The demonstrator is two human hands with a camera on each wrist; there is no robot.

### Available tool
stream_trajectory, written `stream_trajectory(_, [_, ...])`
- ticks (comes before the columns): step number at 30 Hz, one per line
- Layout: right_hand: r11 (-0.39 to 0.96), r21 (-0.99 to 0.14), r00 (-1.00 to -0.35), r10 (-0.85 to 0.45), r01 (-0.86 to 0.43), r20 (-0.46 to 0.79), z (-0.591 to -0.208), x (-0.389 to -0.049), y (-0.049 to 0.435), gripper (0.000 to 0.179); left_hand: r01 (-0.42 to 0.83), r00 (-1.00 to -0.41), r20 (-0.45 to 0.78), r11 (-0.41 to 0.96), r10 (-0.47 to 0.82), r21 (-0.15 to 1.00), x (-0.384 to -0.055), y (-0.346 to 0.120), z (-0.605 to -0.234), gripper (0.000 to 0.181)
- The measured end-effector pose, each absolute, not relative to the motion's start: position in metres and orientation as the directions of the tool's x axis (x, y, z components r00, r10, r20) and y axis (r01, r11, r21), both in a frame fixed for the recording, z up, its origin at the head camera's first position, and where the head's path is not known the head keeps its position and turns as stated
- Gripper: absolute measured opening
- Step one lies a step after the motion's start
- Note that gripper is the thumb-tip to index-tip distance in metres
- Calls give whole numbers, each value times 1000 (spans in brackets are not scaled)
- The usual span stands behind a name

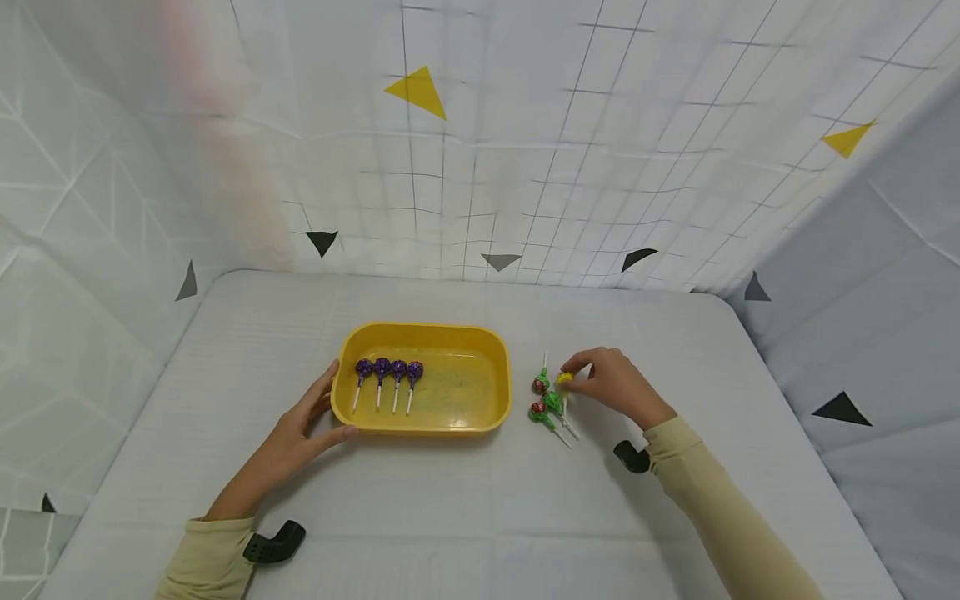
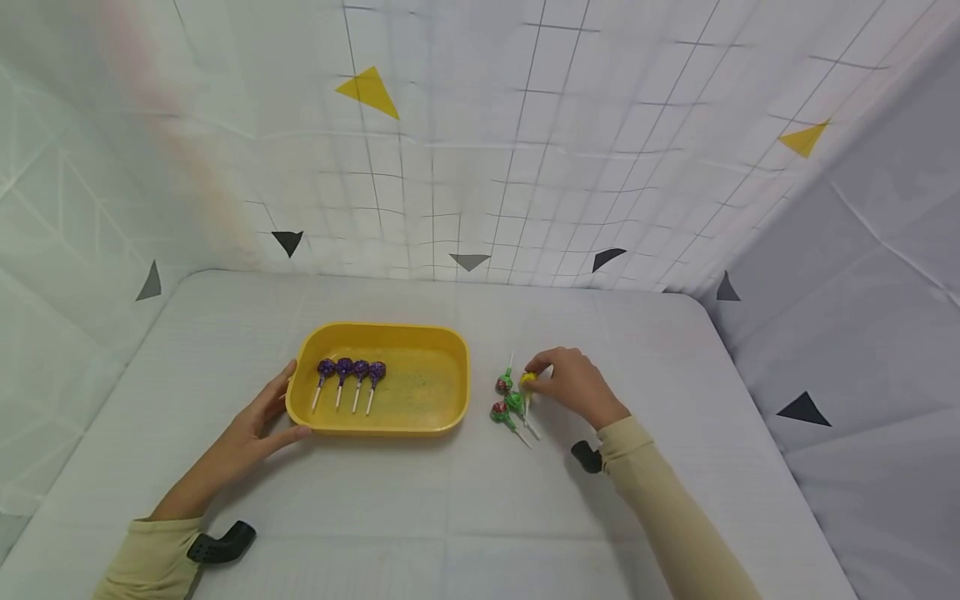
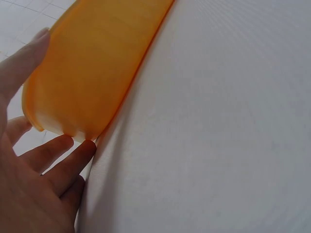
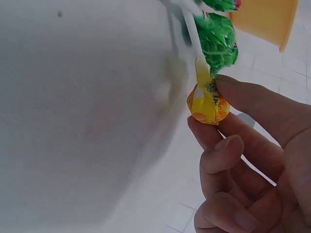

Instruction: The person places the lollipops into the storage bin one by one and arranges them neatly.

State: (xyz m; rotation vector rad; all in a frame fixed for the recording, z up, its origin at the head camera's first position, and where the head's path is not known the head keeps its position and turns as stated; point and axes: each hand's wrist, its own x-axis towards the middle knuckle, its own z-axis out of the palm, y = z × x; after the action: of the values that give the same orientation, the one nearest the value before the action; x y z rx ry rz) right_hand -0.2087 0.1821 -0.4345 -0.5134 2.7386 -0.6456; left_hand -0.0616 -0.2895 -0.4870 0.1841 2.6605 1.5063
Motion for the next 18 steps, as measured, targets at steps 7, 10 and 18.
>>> stream_trajectory(7, [835, -464, -904, -402, -296, -147, -422, -214, 183, 25, 70, -990, -4, 506, 144, 859, -62, -289, -488, 100])
stream_trajectory(10, [829, -469, -906, -404, -305, -125, -415, -216, 183, 24, 68, -990, -6, 502, 144, 862, -62, -290, -489, 100])
stream_trajectory(18, [795, -517, -900, -425, -318, -99, -398, -220, 175, 22, 76, -989, 2, 503, 146, 861, -62, -290, -490, 99])
